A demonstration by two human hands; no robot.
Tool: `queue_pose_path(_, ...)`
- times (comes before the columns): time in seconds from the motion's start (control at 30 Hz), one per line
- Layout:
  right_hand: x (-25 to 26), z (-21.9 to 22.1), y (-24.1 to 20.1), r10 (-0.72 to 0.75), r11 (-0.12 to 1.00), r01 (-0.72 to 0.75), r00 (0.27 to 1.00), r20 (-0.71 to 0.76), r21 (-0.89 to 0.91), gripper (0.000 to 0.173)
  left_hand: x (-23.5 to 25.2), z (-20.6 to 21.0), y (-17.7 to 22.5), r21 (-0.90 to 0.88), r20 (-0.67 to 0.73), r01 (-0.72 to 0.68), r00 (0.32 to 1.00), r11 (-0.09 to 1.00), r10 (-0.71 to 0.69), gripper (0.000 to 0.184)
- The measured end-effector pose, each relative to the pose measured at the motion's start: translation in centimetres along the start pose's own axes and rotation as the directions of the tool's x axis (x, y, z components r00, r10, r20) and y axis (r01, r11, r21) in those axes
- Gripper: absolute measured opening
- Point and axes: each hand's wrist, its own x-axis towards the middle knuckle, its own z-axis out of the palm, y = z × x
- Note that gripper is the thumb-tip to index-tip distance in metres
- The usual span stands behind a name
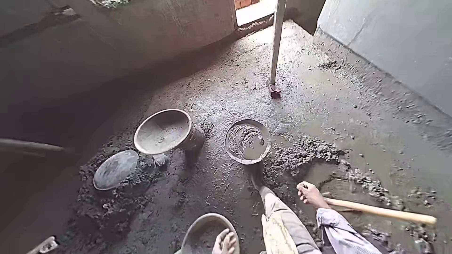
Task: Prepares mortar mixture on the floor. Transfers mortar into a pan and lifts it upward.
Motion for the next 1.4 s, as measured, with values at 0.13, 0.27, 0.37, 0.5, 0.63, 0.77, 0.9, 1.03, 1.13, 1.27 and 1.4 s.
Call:
queue_pose_path(0.13, 9.4, 5.8, -6.4, 0.147, 0.953, -0.129, 0.988, -0.046, 0.275, 0.036, 12.5, 1.9, 10.6, 0.285, 0.037, -0.022, 0.999, 0.958, 0.012, 0.036)
queue_pose_path(0.27, 15.8, 9.0, -13.4, 0.222, 0.891, -0.180, 0.973, -0.055, 0.417, 0.041, 25.1, 4.2, 18.2, 0.421, 0.024, 0.064, 0.996, 0.905, -0.082, 0.033)
queue_pose_path(0.37, 18.8, 10.5, -16.2, 0.116, 0.959, -0.075, 0.984, -0.138, 0.273, 0.038, 33.3, 6.5, 23.7, 0.424, -0.028, 0.068, 0.998, 0.903, -0.062, 0.037)
queue_pose_path(0.5, 21.8, 11.1, -17.7, 0.181, 0.966, -0.120, 0.945, -0.271, 0.229, 0.041, 43.5, 11.3, 28.3, 0.469, 0.052, -0.037, 0.999, 0.882, 0.014, 0.040)
queue_pose_path(0.63, 24.2, 12.3, -16.2, 0.249, 0.961, -0.181, 0.897, -0.366, 0.211, 0.048, 51.9, 15.6, 28.4, 0.638, 0.266, -0.219, 0.962, 0.738, 0.055, 0.059)
queue_pose_path(0.77, 26.4, 16.4, -15.1, 0.294, 0.928, -0.173, 0.884, -0.364, 0.330, 0.062, 59.5, 15.7, 25.1, 0.690, 0.429, -0.271, 0.900, 0.671, -0.078, 0.076)
queue_pose_path(0.9, 28.0, 19.7, -15.2, 0.344, 0.871, -0.092, 0.815, -0.466, 0.482, 0.069, 60.5, 15.4, 23.6, 0.459, 0.437, -0.171, 0.898, 0.872, -0.055, 0.059)
queue_pose_path(1.03, 28.3, 19.3, -14.9, 0.366, 0.832, -0.055, 0.802, -0.472, 0.552, 0.065, 58.5, 16.7, 23.8, 0.304, 0.317, -0.089, 0.948, 0.948, -0.013, 0.056)
queue_pose_path(1.13, 28.0, 19.1, -15.5, 0.447, 0.760, -0.063, 0.773, -0.449, 0.647, 0.065, 55.5, 16.8, 25.5, 0.190, 0.314, -0.070, 0.949, 0.979, 0.007, 0.051)
queue_pose_path(1.27, 24.7, 19.7, -16.3, 0.439, 0.730, -0.009, 0.773, -0.458, 0.683, 0.061, 50.9, 14.7, 29.3, 0.162, 0.322, -0.140, 0.943, 0.977, 0.082, 0.049)
queue_pose_path(1.4, 17.4, 17.6, -18.1, 0.366, 0.749, 0.046, 0.803, -0.471, 0.660, 0.057, 44.9, 12.0, 34.3, 0.198, 0.398, -0.203, 0.911, 0.959, 0.111, 0.045)
